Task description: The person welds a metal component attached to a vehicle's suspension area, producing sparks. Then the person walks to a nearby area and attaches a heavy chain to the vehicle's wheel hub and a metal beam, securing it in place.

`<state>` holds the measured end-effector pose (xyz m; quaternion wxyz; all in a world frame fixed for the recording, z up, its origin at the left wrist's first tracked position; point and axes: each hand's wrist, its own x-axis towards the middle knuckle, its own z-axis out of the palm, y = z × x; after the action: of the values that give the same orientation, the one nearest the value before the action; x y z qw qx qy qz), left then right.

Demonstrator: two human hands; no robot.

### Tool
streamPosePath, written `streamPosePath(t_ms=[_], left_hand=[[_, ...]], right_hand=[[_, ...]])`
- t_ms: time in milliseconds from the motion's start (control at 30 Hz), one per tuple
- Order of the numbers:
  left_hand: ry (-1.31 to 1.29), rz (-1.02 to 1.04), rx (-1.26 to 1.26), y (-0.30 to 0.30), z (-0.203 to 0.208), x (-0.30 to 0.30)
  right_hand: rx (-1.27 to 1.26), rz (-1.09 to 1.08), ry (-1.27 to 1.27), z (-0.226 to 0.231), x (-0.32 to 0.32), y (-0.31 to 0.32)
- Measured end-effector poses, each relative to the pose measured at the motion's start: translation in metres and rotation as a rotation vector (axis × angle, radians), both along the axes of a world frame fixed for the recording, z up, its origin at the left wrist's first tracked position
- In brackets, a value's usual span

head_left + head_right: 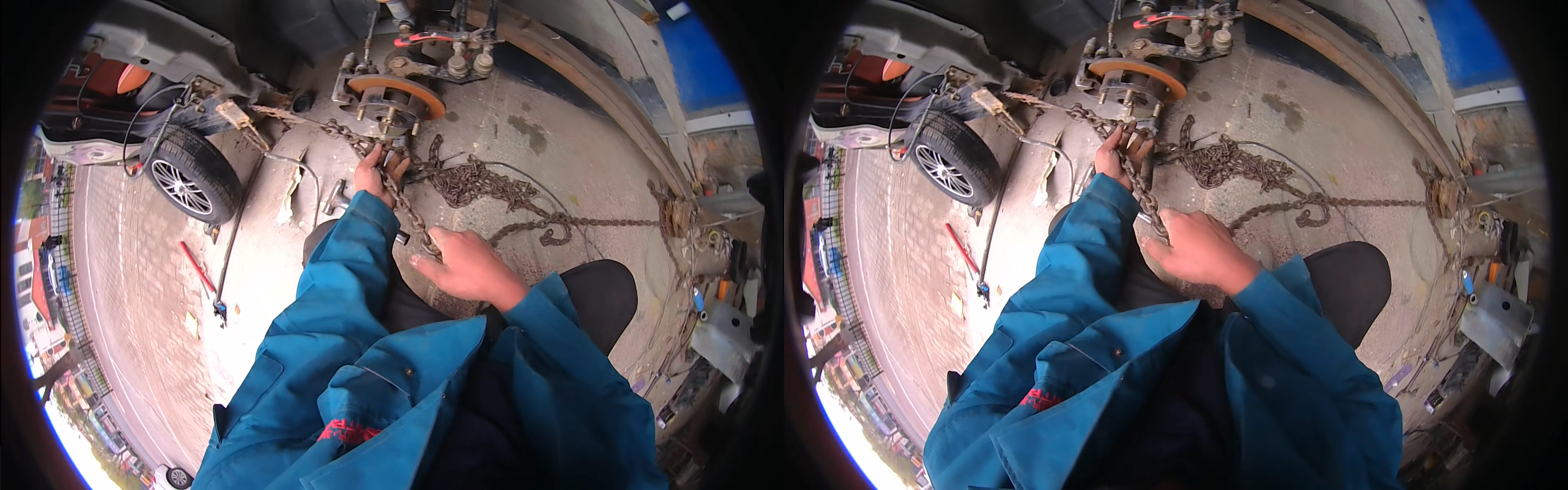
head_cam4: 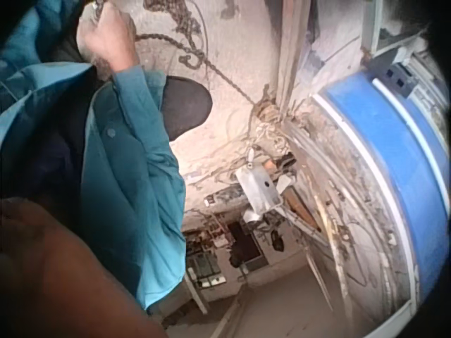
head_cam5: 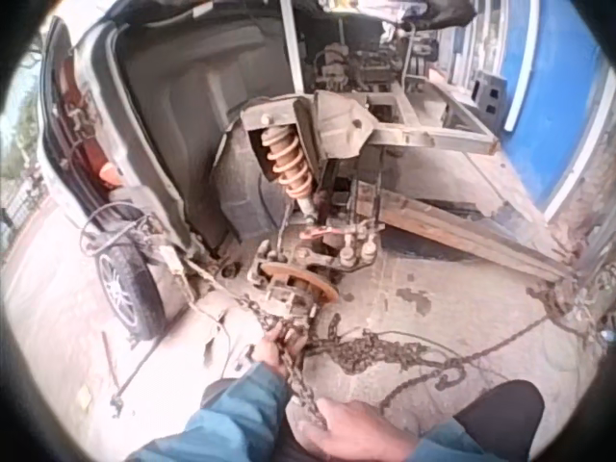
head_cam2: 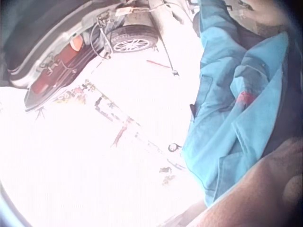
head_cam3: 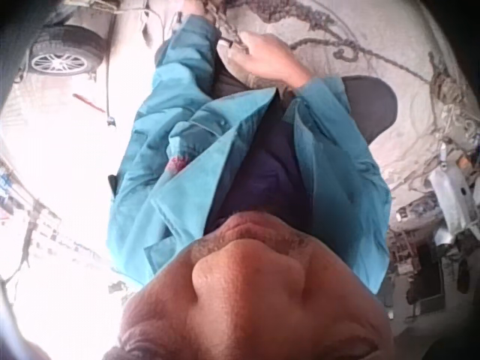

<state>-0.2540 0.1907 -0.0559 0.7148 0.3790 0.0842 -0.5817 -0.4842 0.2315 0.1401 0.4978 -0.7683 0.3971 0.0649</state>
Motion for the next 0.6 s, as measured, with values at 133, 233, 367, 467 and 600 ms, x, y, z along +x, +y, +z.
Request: streamPosePath(t_ms=[133, 233, 367, 467, 600], left_hand=[[-0.135, 0.062, 0.207, 0.001, 0.001, 0.007], [-0.387, 0.090, 0.350, 0.011, -0.003, 0.011], [-0.275, -0.204, 0.481, 0.027, -0.014, 0.006], [-0.013, -0.450, 0.311, 0.032, -0.006, -0.009], [0.129, -0.376, 0.087, 0.054, 0.051, 0.001]], right_hand=[[-0.091, 0.040, -0.069, -0.003, 0.004, 0.018], [0.717, -0.207, -0.236, -0.027, 0.006, 0.031], [1.048, -0.542, -0.345, -0.053, 0.016, 0.044], [0.944, -0.536, -0.401, -0.055, 0.012, 0.043], [0.849, -0.280, -0.399, -0.056, 0.006, 0.038]])
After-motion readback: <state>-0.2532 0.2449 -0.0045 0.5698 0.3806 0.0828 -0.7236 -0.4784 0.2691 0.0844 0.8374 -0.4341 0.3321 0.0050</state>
